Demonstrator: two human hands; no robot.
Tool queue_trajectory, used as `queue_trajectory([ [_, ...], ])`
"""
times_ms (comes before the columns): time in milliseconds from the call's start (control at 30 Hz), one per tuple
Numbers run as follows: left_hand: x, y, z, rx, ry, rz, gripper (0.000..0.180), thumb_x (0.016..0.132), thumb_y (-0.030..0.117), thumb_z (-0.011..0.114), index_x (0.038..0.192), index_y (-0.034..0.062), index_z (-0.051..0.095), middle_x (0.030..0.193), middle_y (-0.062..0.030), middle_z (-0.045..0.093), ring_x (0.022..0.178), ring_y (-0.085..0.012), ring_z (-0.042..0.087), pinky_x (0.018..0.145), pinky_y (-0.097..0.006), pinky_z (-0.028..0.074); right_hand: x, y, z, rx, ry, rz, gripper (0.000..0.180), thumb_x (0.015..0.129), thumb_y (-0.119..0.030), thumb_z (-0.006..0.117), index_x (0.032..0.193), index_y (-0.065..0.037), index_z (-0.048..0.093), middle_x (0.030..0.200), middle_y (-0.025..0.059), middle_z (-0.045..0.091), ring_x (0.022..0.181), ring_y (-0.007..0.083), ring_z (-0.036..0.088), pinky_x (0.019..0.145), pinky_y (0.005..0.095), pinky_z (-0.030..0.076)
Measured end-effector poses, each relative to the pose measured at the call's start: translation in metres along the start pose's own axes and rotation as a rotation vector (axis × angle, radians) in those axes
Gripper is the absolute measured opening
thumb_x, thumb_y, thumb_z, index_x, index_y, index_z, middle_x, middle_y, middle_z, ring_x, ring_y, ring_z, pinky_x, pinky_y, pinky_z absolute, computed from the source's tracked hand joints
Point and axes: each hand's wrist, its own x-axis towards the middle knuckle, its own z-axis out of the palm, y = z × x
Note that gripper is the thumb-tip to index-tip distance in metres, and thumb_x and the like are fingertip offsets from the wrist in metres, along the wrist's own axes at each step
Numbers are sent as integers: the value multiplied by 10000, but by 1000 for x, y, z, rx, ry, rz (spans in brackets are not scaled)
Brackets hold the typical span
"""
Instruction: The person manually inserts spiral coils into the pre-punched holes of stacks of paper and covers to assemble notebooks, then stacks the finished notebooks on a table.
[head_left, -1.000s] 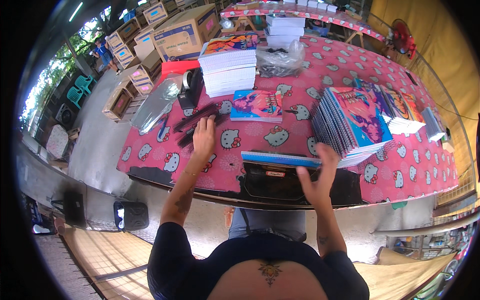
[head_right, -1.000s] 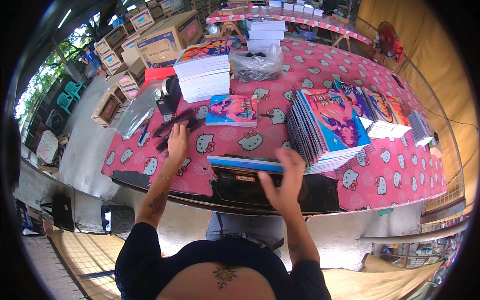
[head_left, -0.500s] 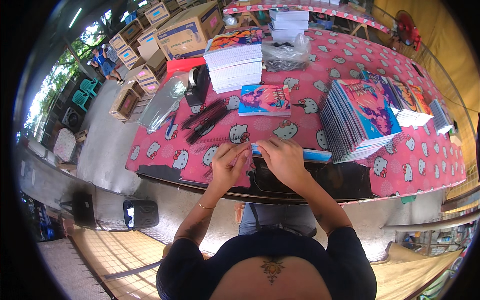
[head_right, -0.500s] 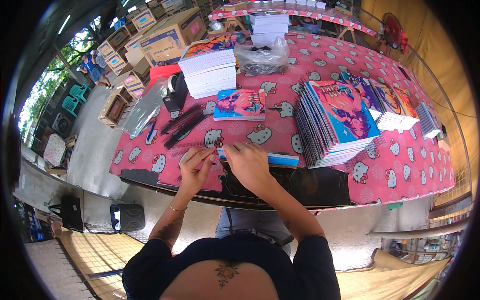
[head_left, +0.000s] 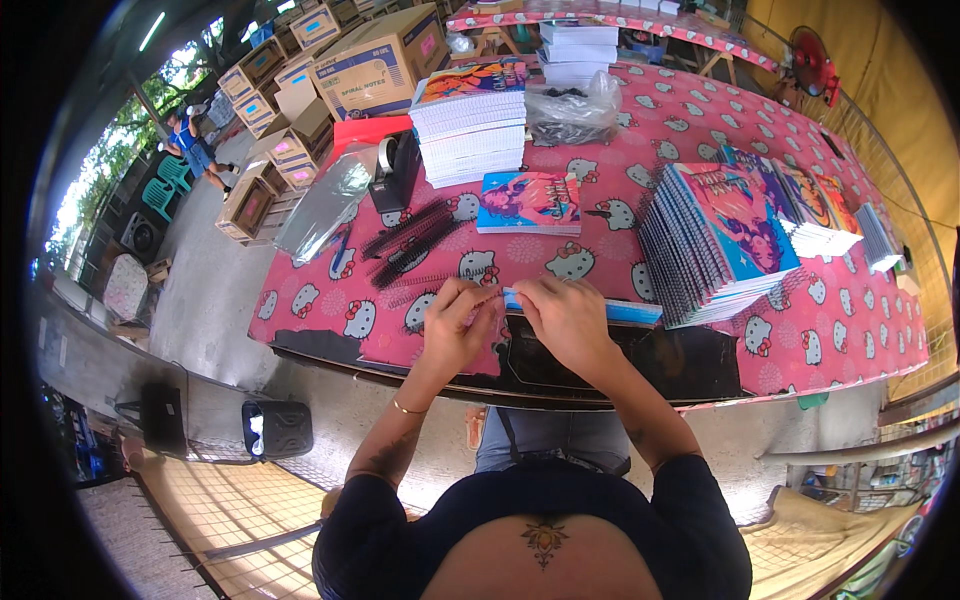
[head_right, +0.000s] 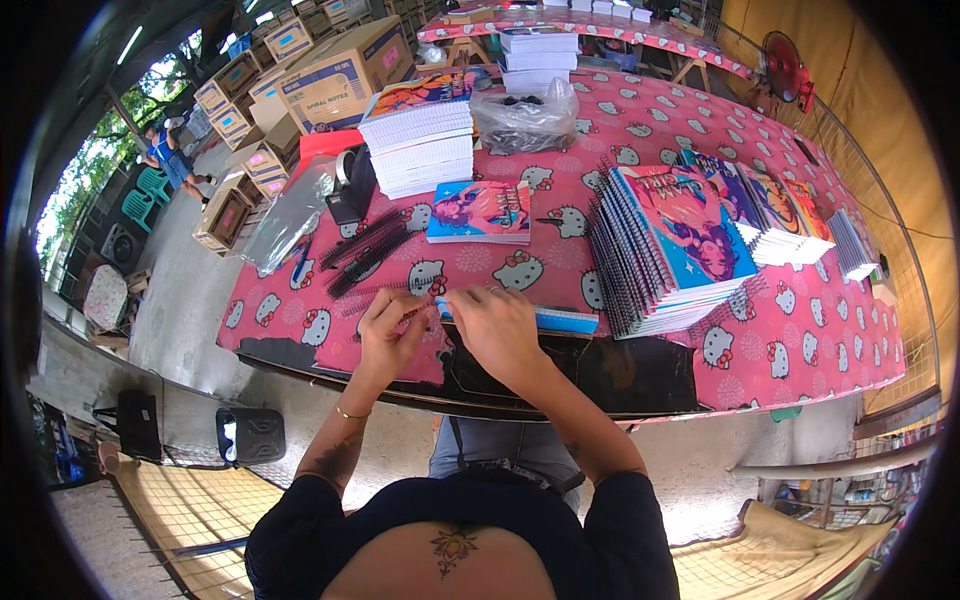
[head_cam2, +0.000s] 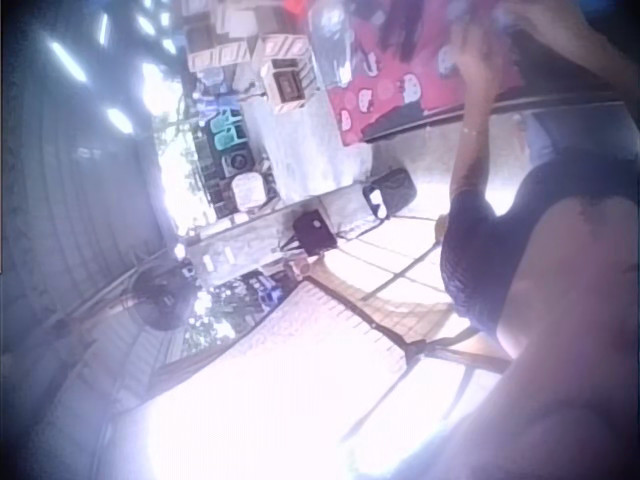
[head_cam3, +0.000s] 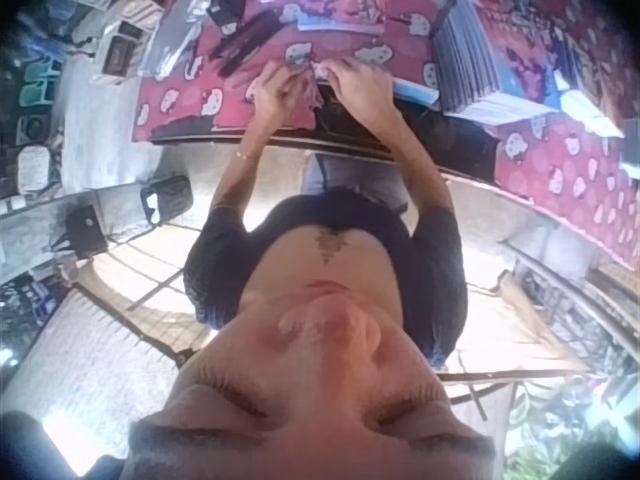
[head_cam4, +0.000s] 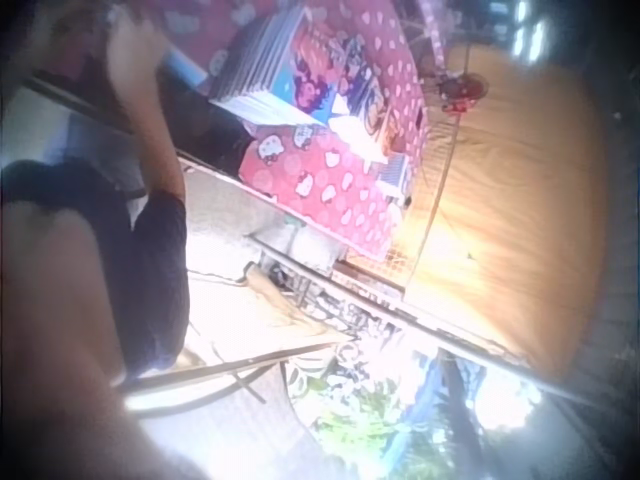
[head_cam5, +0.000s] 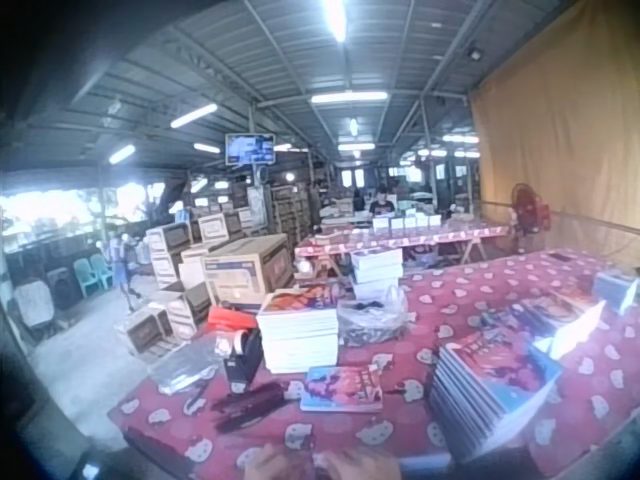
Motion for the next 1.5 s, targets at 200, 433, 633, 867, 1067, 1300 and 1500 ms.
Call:
queue_trajectory([
  [200, 16, -7, -17, -246, -296, -221, 252, 830, -15, 763, 1072, 15, 699, 903, -113, 622, 787, -237, 647, 672, -307, 533, -2, 4, -8, 34, -117, -1, 129, 880, -149, 688, 1004, -114, 676, 852, 61, 667, 714, 281, 659, 647, 406, 497],
  [433, 33, -1, -14, -87, -322, 0, 206, 914, 149, 708, 1068, 20, 662, 853, -143, 593, 685, -301, 627, 633, -380, 519, -6, 12, -25, -2, -74, -34, 138, 893, -162, 677, 1026, -125, 683, 838, 57, 653, 714, 304, 645, 653, 438, 492],
  [633, 30, -7, -5, 225, -414, 38, 412, 960, 307, 647, 1254, 24, 592, 1167, -170, 584, 1013, -322, 610, 803, -414, 496, -10, 15, -30, 4, -197, 86, 139, 927, -203, 635, 1027, -119, 685, 793, 70, 635, 707, 321, 646, 638, 450, 488],
  [867, -57, 21, 52, 673, -289, 111, 870, 1007, 609, 338, 1467, -130, 359, 1575, -284, 319, 1472, -479, 260, 1158, -680, 65, -6, 12, -30, -31, -170, 66, 99, 895, -183, 656, 945, -98, 666, 789, 68, 646, 697, 295, 669, 613, 428, 503],
  [1067, -27, 12, 44, 744, -307, 51, 843, 944, 581, 508, 1503, -36, 377, 1575, -254, 345, 1488, -411, 282, 1150, -696, 63, -8, 17, -29, -20, -202, 63, 126, 913, -195, 644, 1009, -119, 673, 824, 69, 659, 702, 316, 659, 632, 440, 509],
  [1300, -9, 14, 41, 852, -327, 22, 879, 901, 596, 568, 1507, -13, 379, 1574, -244, 349, 1494, -389, 278, 1150, -677, 136, -13, 16, -39, 3, -171, 69, 204, 888, -168, 664, 1089, -134, 681, 899, 73, 700, 757, 315, 675, 687, 446, 516],
  [1500, 2, 17, 43, 877, -282, 103, 933, 868, 602, 612, 1503, -34, 361, 1564, -294, 320, 1488, -451, 245, 1152, -689, 129, -33, 30, -62, -36, -169, 113, 244, 860, -130, 678, 1104, -132, 694, 903, 84, 714, 796, 317, 684, 731, 446, 510],
])
